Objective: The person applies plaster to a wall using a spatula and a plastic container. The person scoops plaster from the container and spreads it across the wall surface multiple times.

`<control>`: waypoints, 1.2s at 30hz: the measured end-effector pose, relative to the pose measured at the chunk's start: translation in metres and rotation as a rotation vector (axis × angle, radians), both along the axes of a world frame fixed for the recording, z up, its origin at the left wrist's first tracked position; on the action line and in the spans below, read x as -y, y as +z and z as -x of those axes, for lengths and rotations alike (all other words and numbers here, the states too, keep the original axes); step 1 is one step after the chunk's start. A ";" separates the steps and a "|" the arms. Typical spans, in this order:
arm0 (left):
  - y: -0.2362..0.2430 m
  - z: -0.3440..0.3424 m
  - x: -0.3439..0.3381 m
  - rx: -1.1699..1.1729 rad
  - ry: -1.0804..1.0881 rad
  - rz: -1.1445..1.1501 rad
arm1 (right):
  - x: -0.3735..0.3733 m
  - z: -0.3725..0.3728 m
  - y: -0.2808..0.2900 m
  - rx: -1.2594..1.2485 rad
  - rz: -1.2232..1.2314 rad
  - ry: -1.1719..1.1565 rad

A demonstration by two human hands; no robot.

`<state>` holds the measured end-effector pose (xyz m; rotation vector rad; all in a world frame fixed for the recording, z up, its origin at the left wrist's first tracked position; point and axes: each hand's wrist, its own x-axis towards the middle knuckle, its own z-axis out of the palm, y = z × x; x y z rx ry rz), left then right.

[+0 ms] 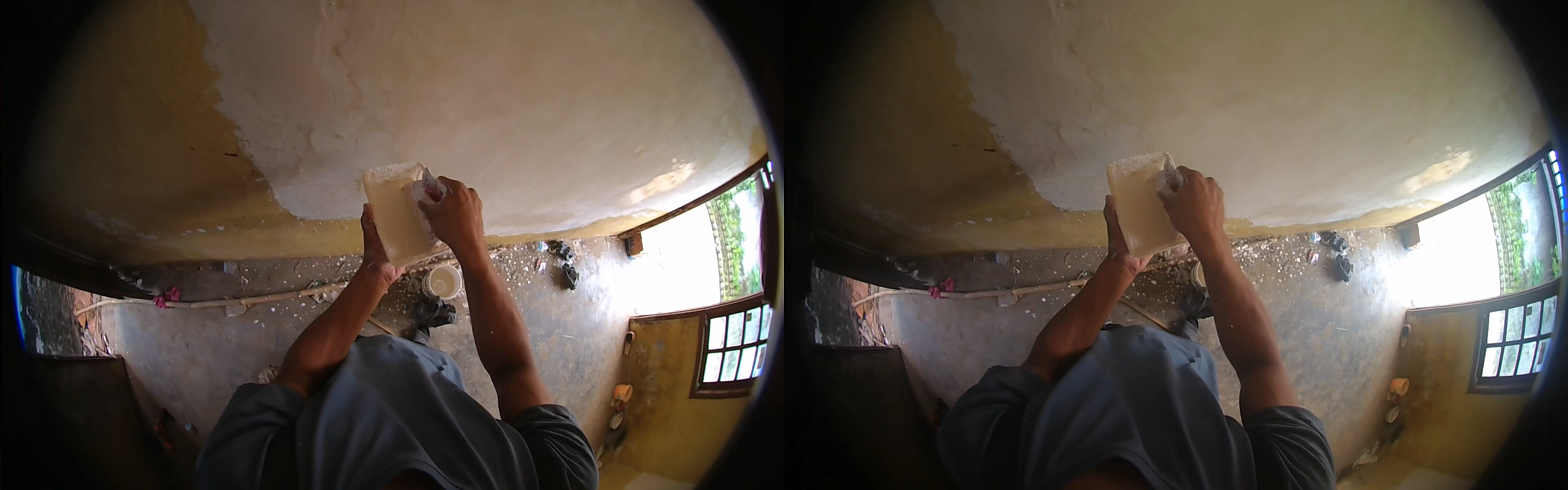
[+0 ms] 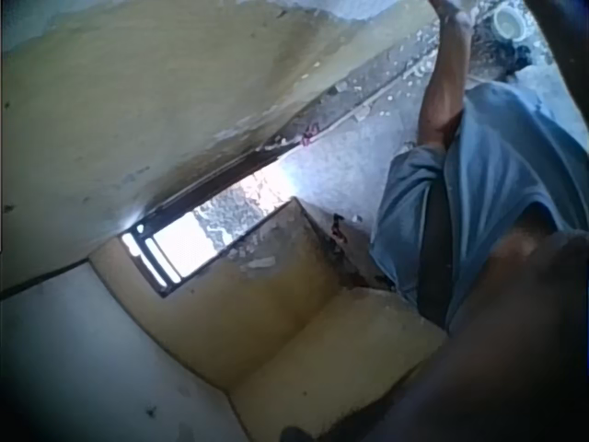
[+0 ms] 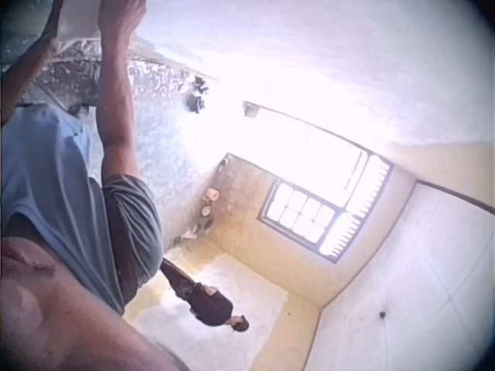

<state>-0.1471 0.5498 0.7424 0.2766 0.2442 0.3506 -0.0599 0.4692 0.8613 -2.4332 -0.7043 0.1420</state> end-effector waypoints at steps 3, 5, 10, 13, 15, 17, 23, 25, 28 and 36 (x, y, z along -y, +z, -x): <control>-0.002 -0.004 0.003 0.005 0.003 -0.004 | 0.000 0.001 0.000 -0.068 -0.042 0.028; -0.002 -0.005 0.004 -0.004 -0.006 -0.002 | 0.000 0.002 -0.004 -0.087 -0.069 0.038; 0.002 -0.004 0.007 0.015 -0.014 -0.023 | -0.005 0.017 -0.002 -0.056 -0.102 0.029; 0.008 -0.003 0.009 0.013 -0.004 -0.003 | -0.007 0.022 0.005 0.028 -0.111 -0.003; 0.007 -0.003 0.009 0.033 -0.008 0.024 | -0.008 0.023 0.007 -0.043 -0.111 0.066; 0.002 -0.002 0.006 0.069 -0.029 0.063 | -0.011 0.025 0.005 -0.064 -0.111 0.113; 0.002 0.001 0.010 0.040 -0.005 -0.003 | -0.010 0.015 -0.013 0.014 -0.115 0.097; 0.005 0.003 0.009 -0.022 0.014 0.037 | -0.004 0.008 -0.014 0.052 -0.104 0.080; 0.001 0.007 0.004 -0.048 0.030 0.020 | -0.002 -0.003 -0.014 0.015 -0.094 0.064; -0.004 0.007 0.003 -0.027 0.049 0.011 | -0.001 -0.011 0.001 0.132 -0.075 -0.019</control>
